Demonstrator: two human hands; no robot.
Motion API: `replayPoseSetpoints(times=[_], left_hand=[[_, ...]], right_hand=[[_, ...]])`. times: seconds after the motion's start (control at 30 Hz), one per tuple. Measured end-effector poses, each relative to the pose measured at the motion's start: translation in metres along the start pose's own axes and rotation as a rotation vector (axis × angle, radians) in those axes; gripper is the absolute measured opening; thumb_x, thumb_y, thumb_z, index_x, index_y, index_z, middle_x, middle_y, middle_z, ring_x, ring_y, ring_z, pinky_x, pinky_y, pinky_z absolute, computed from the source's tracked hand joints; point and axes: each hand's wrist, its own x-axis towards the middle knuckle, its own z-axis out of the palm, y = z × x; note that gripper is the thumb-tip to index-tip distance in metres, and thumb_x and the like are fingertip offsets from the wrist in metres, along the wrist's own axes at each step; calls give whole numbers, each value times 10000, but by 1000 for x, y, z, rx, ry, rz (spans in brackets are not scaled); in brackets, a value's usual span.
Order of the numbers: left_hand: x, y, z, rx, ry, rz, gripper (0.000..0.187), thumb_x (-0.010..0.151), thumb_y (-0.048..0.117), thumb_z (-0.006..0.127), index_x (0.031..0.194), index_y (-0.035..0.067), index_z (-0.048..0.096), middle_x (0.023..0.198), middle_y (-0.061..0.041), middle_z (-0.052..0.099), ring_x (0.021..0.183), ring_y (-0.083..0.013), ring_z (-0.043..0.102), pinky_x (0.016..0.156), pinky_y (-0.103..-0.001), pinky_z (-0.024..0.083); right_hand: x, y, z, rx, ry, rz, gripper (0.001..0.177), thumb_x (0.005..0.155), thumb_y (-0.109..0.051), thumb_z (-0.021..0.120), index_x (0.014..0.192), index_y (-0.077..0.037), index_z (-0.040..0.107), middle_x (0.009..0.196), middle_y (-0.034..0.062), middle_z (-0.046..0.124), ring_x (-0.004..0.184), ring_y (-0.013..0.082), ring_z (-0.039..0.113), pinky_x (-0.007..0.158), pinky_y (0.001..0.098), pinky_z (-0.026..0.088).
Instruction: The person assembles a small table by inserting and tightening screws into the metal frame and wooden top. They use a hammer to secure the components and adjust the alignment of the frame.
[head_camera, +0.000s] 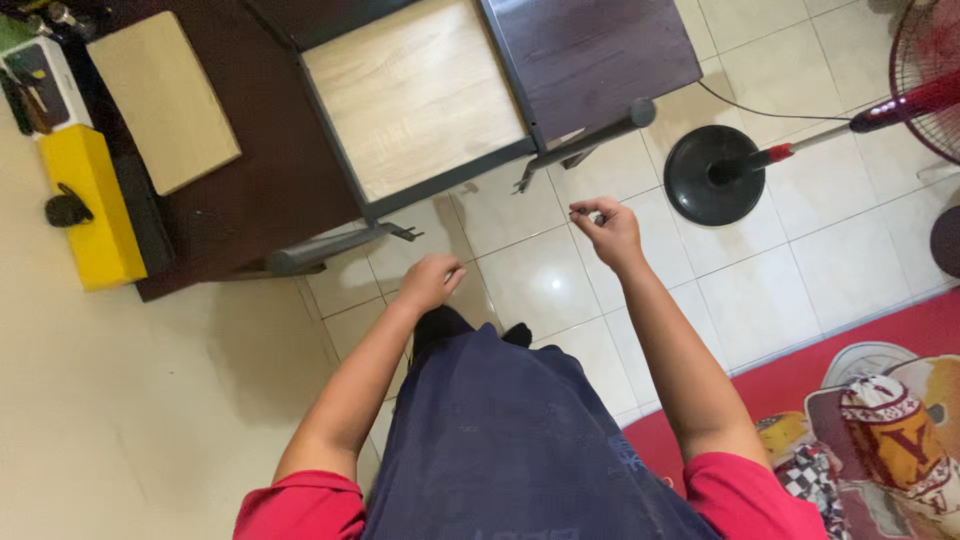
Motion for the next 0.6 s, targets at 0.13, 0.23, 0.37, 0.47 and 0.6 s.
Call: replayPoseSetpoints(times=[0.13,0.23,0.37,0.47,0.6], left_hand=[[55,54,-25,-12,80,43,177,939,254,674,947,90,740,907,-121,698,916,-349,660,778,-465,538],[95,65,-39,17,177,98,144,935,229,696,943,93,742,923,-113,698,937,-342,658,799,-456,544],[149,60,-40,4,293,93,176,913,219,730,1034,91,729,1013,-90,695,1013,-322,652,845,-440,546],[186,49,-34,131,250,35,286,864,234,772,1114,112,702,1123,-105,656,1112,-333,613,921,-456,528],[218,35,-31,220,81,-34,522,831,264,796,1296,126,604,1395,-143,521,1341,-366,487,1059,-491,459]], right_hand=[[29,1,-27,-18,33,-77,159,893,-152,807,1047,-110,804,960,-46,730,657,7,464,600,203,393],[58,4,-38,-28,35,-99,171,908,-159,806,1070,-107,803,950,-23,749,677,9,512,614,197,425],[103,6,-42,-68,32,-177,194,900,-146,815,1082,-83,795,945,6,776,747,14,600,686,204,487],[135,1,-44,-88,-10,-13,198,899,-162,797,1081,-85,791,928,23,767,689,17,630,629,228,497],[169,-14,-46,-239,-112,102,218,905,-198,795,1099,-98,800,969,25,789,608,95,540,576,282,452]])
